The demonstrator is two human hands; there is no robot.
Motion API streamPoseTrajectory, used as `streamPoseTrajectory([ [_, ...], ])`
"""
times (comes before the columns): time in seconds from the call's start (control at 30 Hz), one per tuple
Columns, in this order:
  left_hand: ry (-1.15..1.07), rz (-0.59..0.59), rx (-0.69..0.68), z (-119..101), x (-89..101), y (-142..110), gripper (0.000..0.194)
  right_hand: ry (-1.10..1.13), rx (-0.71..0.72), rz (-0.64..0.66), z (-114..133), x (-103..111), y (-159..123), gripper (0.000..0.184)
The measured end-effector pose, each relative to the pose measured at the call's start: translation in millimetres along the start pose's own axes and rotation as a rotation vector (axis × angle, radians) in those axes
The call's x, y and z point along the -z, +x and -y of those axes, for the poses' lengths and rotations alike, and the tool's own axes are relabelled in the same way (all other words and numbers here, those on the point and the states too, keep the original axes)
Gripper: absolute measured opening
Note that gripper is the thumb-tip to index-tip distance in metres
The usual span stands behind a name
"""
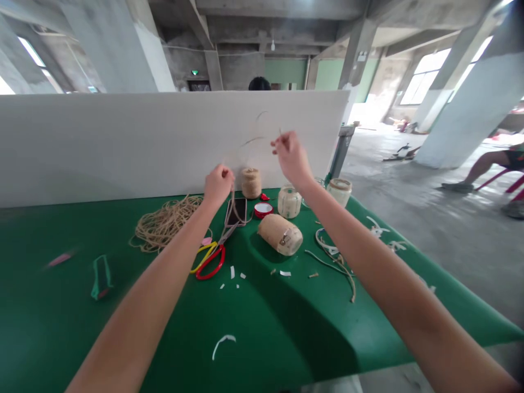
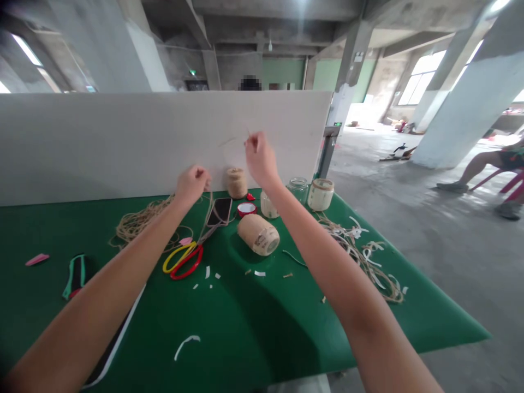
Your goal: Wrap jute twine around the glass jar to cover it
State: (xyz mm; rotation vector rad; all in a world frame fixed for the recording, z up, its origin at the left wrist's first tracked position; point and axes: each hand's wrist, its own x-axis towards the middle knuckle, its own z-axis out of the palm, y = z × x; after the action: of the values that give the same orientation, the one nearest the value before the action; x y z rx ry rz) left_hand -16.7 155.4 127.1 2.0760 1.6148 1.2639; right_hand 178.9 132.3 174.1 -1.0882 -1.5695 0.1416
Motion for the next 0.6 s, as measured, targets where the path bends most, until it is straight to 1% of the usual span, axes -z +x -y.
streamPoseTrajectory([
  [0.07, -0.02, 0.002, -0.019, -8, -9.0, 24, 0.027, -0.299, -0.033, 0.176, -13, -14, -18, 0.03],
  [0.1, -0.02, 0.027, -0.026, -10, -12.7, 32, 0.028, -0.474, -0.055, 0.272, -18, -20, -28, 0.038],
  [0.13, -0.014, 0.07, -0.03, -10, -15.1, 37, 0.028, -0.534, -0.069, 0.312, -22, -24, -38, 0.043],
  [0.17, -0.001, 0.127, -0.032, -7, -15.7, 39, 0.029, -0.571, -0.081, 0.335, -25, -25, -47, 0.044],
  [0.2, 0.019, 0.19, -0.032, -2, -14.3, 38, 0.029, -0.609, -0.096, 0.351, -28, -25, -56, 0.041],
  [0.27, 0.075, 0.302, -0.029, 15, -4.9, 28, 0.027, -0.671, -0.105, 0.376, -32, -19, -71, 0.027],
  [0.3, 0.111, 0.335, -0.024, 27, 2.7, 21, 0.026, -0.69, -0.095, 0.381, -33, -15, -78, 0.02],
  [0.33, 0.153, 0.352, -0.011, 40, 11.7, 12, 0.027, -0.705, -0.087, 0.375, -34, -10, -84, 0.019],
  [0.4, 0.252, 0.385, 0.029, 67, 31.4, -8, 0.031, -0.723, -0.067, 0.346, -33, -3, -95, 0.022],
  [0.47, 0.367, 0.417, 0.054, 92, 49.0, -27, 0.028, -0.72, -0.041, 0.313, -30, -1, -104, 0.024],
  [0.53, 0.47, 0.454, 0.061, 110, 60.8, -45, 0.028, -0.69, -0.006, 0.312, -25, -6, -112, 0.023],
  [0.6, 0.561, 0.469, 0.049, 121, 66.4, -59, 0.029, -0.648, 0.031, 0.328, -18, -15, -119, 0.021],
])
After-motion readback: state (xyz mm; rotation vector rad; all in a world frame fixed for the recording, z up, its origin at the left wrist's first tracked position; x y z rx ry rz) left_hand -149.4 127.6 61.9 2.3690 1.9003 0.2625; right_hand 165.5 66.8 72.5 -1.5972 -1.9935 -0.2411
